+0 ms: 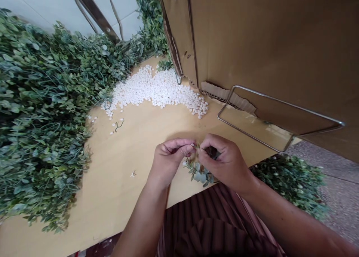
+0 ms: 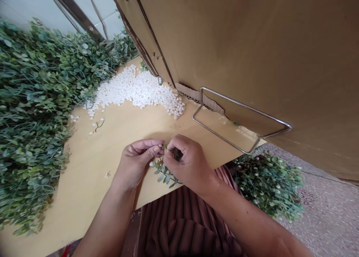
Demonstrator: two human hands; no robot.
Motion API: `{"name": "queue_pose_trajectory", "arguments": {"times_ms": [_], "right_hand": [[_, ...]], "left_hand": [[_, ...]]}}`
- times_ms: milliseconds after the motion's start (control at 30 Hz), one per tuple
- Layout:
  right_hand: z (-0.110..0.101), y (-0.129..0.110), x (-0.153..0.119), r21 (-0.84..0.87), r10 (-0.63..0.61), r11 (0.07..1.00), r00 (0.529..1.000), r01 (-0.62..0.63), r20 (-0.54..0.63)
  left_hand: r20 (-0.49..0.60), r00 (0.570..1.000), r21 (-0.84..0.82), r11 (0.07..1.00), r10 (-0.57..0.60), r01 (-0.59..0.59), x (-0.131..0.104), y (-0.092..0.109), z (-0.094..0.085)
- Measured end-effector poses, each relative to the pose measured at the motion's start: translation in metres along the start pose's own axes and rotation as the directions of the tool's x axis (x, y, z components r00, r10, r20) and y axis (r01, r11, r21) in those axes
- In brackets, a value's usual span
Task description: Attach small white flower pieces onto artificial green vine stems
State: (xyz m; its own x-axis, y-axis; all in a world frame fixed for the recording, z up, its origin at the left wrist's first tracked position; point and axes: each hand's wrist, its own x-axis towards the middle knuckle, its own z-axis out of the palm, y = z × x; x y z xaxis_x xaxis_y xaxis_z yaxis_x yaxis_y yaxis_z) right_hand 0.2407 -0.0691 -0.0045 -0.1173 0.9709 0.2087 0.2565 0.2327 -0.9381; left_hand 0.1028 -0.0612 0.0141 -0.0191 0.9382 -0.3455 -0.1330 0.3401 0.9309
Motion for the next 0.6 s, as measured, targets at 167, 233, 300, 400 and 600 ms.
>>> {"name": "queue_pose_trajectory", "arguments": {"times_ms": [167, 233, 300, 400, 600], "right_hand": [[-0.0003, -0.0007, 0.0, -0.009, 0.008, 1.0, 1.0, -0.008, 0.005], [0.0, -0.0008, -0.0002, -0.008, 0.006, 1.0, 1.0, -0.006, 0.006], [0.0004, -0.0006, -0.0004, -0.002, 0.002, 1.0, 1.0, -0.002, 0.006], [0.0009, -0.0001, -0.0003, 0.003, -0.005, 1.0, 1.0, 0.005, 0.005], [0.0011, 0.0004, 0.0001, 0.001, -0.01, 1.0, 1.0, 0.01, 0.009]], "left_hand": [[-0.011, 1.0, 0.021, 1.0, 0.01, -0.01, -0.0006, 0.0, 0.0002], [-0.012, 1.0, 0.024, 1.0, 0.004, -0.004, -0.0004, -0.0001, -0.0001], [-0.009, 1.0, 0.024, 1.0, -0.002, 0.002, -0.0004, 0.0001, -0.0001], [-0.015, 1.0, 0.023, 1.0, -0.011, 0.012, -0.0008, 0.0002, -0.0001], [-0.018, 1.0, 0.038, 0.999, -0.025, 0.026, -0.0007, -0.0015, -0.0015]]}}
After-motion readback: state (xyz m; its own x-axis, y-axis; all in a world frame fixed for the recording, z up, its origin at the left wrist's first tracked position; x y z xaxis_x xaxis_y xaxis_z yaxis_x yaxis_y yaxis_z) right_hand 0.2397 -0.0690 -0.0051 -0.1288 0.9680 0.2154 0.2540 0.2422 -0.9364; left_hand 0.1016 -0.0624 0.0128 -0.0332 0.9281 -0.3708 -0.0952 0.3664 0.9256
